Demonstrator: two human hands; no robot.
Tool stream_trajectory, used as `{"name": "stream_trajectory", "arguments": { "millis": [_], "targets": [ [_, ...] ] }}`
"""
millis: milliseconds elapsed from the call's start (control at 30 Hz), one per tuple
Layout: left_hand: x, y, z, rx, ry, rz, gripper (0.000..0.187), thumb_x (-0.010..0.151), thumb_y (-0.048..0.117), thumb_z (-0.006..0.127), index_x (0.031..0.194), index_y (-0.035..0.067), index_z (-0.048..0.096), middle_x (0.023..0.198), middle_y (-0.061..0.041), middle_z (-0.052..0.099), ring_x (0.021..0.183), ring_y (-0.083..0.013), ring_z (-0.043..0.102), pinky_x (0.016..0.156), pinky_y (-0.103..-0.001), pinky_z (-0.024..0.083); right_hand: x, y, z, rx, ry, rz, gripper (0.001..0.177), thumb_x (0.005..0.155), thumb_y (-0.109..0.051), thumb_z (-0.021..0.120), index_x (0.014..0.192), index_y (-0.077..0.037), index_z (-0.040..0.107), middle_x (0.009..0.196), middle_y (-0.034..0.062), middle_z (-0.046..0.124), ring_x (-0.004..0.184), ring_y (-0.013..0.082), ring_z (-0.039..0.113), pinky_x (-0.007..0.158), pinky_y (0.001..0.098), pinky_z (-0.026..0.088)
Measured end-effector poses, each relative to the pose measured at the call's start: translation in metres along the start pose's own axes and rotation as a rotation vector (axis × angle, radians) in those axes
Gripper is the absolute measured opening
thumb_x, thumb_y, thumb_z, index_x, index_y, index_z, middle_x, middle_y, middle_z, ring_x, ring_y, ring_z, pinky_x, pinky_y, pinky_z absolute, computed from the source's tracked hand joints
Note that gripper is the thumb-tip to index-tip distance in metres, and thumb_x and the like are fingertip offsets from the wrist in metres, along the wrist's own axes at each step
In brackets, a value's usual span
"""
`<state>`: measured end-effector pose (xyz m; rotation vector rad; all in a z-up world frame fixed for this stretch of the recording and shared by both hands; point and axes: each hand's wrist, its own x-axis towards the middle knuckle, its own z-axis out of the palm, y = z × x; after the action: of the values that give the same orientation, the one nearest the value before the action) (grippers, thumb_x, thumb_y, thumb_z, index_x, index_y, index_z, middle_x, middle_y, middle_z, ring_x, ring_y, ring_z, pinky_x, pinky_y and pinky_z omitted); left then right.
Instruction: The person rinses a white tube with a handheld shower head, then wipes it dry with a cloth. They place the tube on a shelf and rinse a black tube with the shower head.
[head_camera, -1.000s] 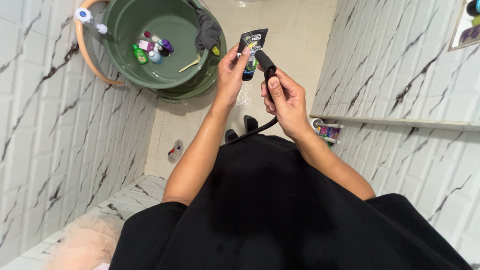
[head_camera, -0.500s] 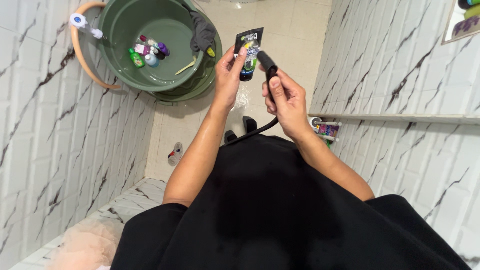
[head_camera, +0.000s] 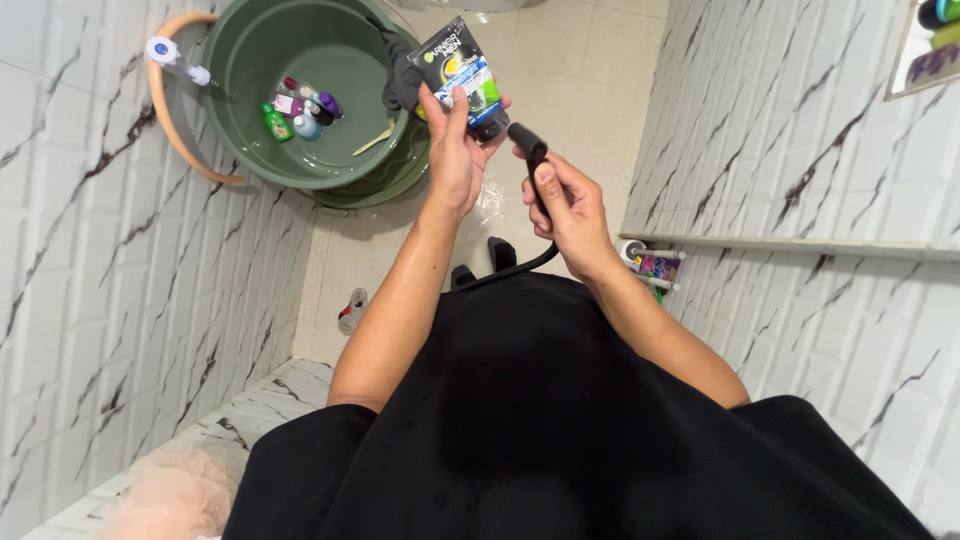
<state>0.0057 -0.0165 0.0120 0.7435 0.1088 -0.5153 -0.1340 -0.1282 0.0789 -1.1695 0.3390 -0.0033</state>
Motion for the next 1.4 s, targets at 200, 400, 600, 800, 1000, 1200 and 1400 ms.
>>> {"name": "stream_trajectory", "arguments": {
  "millis": [200, 400, 600, 800, 1000, 1200, 1400],
  "targets": [
    [0.004, -0.008, 0.001, 0.159, -0.086, 0.044, 0.045, 0.102, 0.02, 0.066, 0.138, 0.007, 0.041, 0.128, -0.014, 0.062, 0.114, -0.0295, 0.068, 0.096, -0.044, 0.059, 0.035, 0.022, -0.008, 0.068, 0.106, -0.032, 0.033, 0.109, -0.029, 0.055, 0.133, -0.007, 0.05, 0.087, -0.0015, 0.053, 0.061, 0.0043, 0.046, 0.05, 0.0213, 0.037],
    [-0.004, -0.026, 0.008, 0.059, -0.001, -0.068, 0.038, 0.109, 0.03, 0.061, 0.119, -0.006, 0.063, 0.109, -0.017, 0.072, 0.101, -0.0238, 0.071, 0.088, -0.036, 0.059, 0.063, 0.034, -0.014, -0.101, 0.189, -0.142, 0.029, 0.111, -0.025, 0.062, 0.128, -0.006, 0.048, 0.084, 0.0002, 0.057, 0.063, 0.0055, 0.048, 0.05, 0.0236, 0.037],
    [0.007, -0.021, 0.013, 0.011, 0.242, 0.025, 0.039, 0.102, 0.039, 0.061, 0.116, 0.003, 0.058, 0.096, -0.016, 0.071, 0.083, -0.0224, 0.07, 0.072, -0.036, 0.059, 0.074, 0.037, -0.014, -0.357, 0.032, -0.183, 0.027, 0.112, -0.024, 0.054, 0.131, -0.006, 0.049, 0.079, -0.0005, 0.058, 0.059, 0.0065, 0.051, 0.052, 0.0248, 0.041],
    [0.013, -0.018, 0.017, -0.113, 0.296, 0.052, 0.042, 0.099, 0.043, 0.06, 0.11, 0.003, 0.057, 0.088, -0.014, 0.068, 0.083, -0.0274, 0.069, 0.075, -0.043, 0.059, 0.088, 0.075, -0.025, -0.008, -0.025, -0.175, 0.023, 0.113, -0.017, 0.05, 0.131, -0.005, 0.045, 0.084, 0.0024, 0.053, 0.064, 0.0084, 0.049, 0.057, 0.0266, 0.042],
    [0.029, -0.008, 0.019, -0.334, 0.148, -0.075, 0.045, 0.102, 0.047, 0.058, 0.112, 0.003, 0.058, 0.095, -0.013, 0.065, 0.096, -0.0295, 0.068, 0.101, -0.052, 0.057, 0.089, 0.078, -0.034, 0.237, 0.023, -0.096, 0.027, 0.109, -0.019, 0.048, 0.132, -0.007, 0.041, 0.09, 0.0066, 0.053, 0.067, 0.0125, 0.05, 0.058, 0.0292, 0.045],
    [0.05, 0.011, -0.001, -0.37, 0.137, -0.071, 0.048, 0.1, 0.054, 0.052, 0.116, 0.009, 0.06, 0.104, -0.009, 0.067, 0.103, -0.0267, 0.068, 0.098, -0.056, 0.056, 0.057, 0.054, -0.029, 0.204, 0.055, -0.089, 0.038, 0.114, -0.039, 0.037, 0.129, -0.006, 0.046, 0.087, 0.0023, 0.047, 0.065, 0.0096, 0.047, 0.056, 0.0251, 0.041],
    [0.058, 0.033, -0.032, -0.382, 0.096, -0.057, 0.048, 0.099, 0.056, 0.051, 0.118, 0.013, 0.059, 0.113, -0.007, 0.066, 0.11, -0.0255, 0.067, 0.094, -0.058, 0.056, 0.019, 0.052, 0.001, -0.018, -0.142, -0.027, 0.049, 0.11, -0.05, 0.04, 0.123, -0.004, 0.052, 0.089, 0.0015, 0.048, 0.066, 0.0075, 0.046, 0.058, 0.0231, 0.041]
  ]
}}
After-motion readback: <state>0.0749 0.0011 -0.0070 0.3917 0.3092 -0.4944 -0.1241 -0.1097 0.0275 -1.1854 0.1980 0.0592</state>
